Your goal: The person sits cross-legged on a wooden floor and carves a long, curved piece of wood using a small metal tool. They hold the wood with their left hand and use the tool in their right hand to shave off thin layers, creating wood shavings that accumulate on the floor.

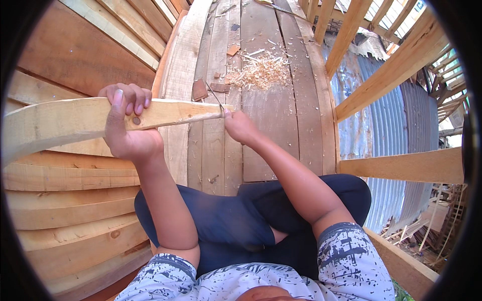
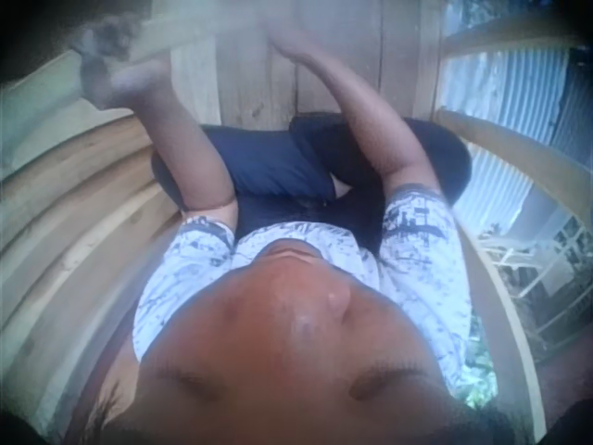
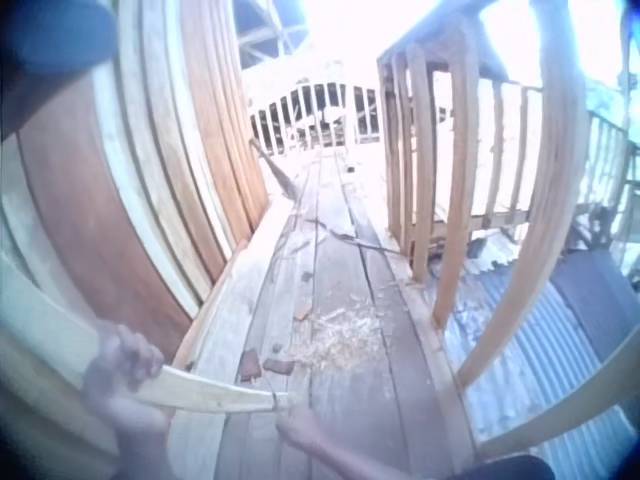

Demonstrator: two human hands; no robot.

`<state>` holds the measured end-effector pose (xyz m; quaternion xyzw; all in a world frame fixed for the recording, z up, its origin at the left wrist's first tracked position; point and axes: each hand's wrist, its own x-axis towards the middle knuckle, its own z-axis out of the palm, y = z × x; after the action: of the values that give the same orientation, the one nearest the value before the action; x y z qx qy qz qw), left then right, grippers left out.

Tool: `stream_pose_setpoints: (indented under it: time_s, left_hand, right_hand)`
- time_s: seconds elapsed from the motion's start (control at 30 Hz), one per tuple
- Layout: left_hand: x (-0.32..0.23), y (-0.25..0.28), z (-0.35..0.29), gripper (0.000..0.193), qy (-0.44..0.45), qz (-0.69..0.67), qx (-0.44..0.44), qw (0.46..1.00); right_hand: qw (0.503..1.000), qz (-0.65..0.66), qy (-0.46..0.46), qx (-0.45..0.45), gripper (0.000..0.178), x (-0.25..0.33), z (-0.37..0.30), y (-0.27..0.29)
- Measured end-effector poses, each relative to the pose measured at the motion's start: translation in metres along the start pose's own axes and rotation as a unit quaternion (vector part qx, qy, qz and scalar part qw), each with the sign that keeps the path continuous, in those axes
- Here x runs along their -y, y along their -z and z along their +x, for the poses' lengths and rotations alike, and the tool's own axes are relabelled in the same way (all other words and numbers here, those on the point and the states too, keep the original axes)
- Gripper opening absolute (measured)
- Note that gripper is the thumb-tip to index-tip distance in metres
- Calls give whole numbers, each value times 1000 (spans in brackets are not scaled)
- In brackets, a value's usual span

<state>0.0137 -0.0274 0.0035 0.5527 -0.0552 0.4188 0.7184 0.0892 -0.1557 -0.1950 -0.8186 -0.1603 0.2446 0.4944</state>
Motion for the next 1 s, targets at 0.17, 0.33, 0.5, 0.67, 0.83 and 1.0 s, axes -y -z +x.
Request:
stream_pose_setpoints:
  time_s: [0.17,0.33,0.5,0.67,0.83,1.0]
  left_hand:
    - [-1,6,-5,17,-6,1,41,999]
    - [-1,-4,-4,16,-2,0,45,999]
    - [-1,8,-4,16,-7,0,51,999]
    - [-1,8,-4,16,-1,0,22,1000]
    - [-4,17,0,17,9,-9,-8,1000]
    - [-3,11,5,18,19,-10,-40,999]
  right_hand:
    - [992,43,115,1,58,71,-32,7]
    - [997,12,-70,17,58,-17,13,0]
    - [993,62,101,-13,54,59,-27,-2]
    - [983,63,170,-9,51,51,-25,0]
    - [989,13,142,-48,53,32,-12,-16]
    - [996,-79,4,-32,54,-15,7,-3]
